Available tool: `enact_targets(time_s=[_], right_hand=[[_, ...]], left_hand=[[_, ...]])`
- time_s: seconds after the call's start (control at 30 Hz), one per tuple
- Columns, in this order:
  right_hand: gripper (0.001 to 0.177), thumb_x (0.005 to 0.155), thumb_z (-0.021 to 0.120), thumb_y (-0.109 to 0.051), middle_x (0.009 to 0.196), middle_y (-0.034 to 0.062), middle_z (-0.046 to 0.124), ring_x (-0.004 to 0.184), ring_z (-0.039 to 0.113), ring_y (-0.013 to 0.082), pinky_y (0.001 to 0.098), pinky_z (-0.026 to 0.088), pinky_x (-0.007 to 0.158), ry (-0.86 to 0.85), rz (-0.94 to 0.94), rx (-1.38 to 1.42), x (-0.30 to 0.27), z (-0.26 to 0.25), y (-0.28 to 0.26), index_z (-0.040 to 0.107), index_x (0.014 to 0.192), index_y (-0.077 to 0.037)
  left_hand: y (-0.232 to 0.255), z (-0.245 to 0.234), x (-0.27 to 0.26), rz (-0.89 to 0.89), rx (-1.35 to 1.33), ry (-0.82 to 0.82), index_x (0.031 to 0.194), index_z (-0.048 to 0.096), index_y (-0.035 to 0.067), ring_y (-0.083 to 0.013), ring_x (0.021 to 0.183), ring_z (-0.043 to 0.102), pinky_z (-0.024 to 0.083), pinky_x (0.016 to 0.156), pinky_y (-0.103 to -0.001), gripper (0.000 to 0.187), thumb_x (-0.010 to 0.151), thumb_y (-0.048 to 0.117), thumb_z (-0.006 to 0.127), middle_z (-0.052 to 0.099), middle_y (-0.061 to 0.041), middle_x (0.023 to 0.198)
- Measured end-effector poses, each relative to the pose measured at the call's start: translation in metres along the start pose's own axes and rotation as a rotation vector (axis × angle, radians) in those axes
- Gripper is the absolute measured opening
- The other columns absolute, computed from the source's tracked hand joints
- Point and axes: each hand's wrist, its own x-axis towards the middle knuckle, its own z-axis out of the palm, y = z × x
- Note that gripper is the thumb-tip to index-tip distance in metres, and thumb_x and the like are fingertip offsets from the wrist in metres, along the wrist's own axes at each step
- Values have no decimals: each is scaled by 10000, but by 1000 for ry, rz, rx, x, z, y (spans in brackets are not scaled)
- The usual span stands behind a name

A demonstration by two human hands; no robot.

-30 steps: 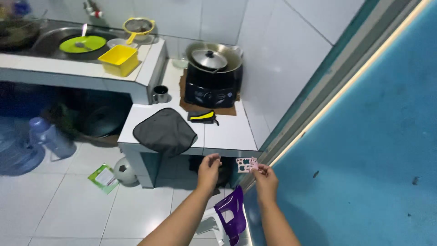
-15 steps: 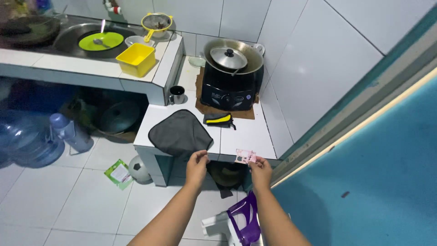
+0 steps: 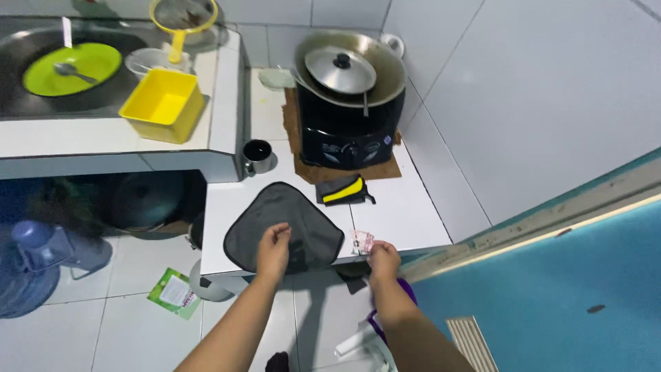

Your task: Organizing various household items including clothes, a mug, and a child's seat across different rooms.

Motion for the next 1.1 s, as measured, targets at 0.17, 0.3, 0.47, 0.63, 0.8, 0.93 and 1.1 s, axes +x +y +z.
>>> enact_targets(time_s=[0.17, 0.3, 0.47, 0.63, 0.8, 0.93, 1.1], right_hand=[[198, 816, 668, 9, 807, 17, 652, 664, 591, 108, 247, 475, 538, 54, 35, -33, 8, -11, -5, 633, 998, -57], [241, 808, 665, 46, 762, 45, 602, 579, 490, 135, 288, 368, 489, 72, 14, -150, 23, -19, -15, 655, 1039, -25], [364, 838, 664, 18, 799, 36, 618, 641, 525, 103, 255, 422, 555, -55, -103, -356, 62, -36, 3, 665, 1202, 18], [470, 807, 681, -70, 941, 99, 731, 778, 688, 144, 282, 544, 700, -59, -375, -671, 68, -45, 7, 668, 1267, 24], [641, 715, 731, -212, 1028, 262, 690, 957, 659, 367, 431, 549, 912, -105, -520, -1249, 72, -43, -2, 679, 1330, -41], [707, 702, 701, -190, 1156, 275, 543, 1008, 582, 390, 469, 522, 910, -121, -434, -1301, 60, -35, -11, 594, 1387, -51], [907, 654, 649, -93, 1152, 288, 496, 993, 541, 434, 485, 475, 942, 0, -664, -1211, 53, -33, 2, 406, 1513, 67]], left_hand=[[-3, 27, 3, -65, 9, -72, 1163, 701, 28, -143, 980, 682, 511, 886, -273, 293, 948, 222, 651, 748, -61, 1064], [-4, 53, 3, -124, 8, -145, 1174, 694, 31, -140, 927, 674, 510, 853, -273, 300, 954, 230, 648, 751, -64, 1020], [23, 76, 1, -208, 42, -180, 1201, 687, 46, -143, 917, 654, 495, 835, -279, 302, 958, 215, 622, 746, -53, 1037], [-26, 100, 8, -188, -92, -193, 1194, 679, 25, -124, 983, 668, 491, 892, -259, 296, 958, 186, 602, 736, -61, 1072], [-13, 109, -4, -317, -26, -165, 1218, 671, 26, -158, 994, 649, 488, 906, -272, 300, 980, 196, 607, 727, -64, 1066], [-4, 104, -4, -392, 41, -155, 1258, 648, 69, -137, 1049, 660, 489, 938, -266, 317, 994, 227, 569, 714, -41, 1103], [-11, 97, 0, -358, -26, -82, 1250, 659, 30, -161, 1055, 662, 488, 976, -293, 323, 988, 196, 570, 724, -74, 1127]])
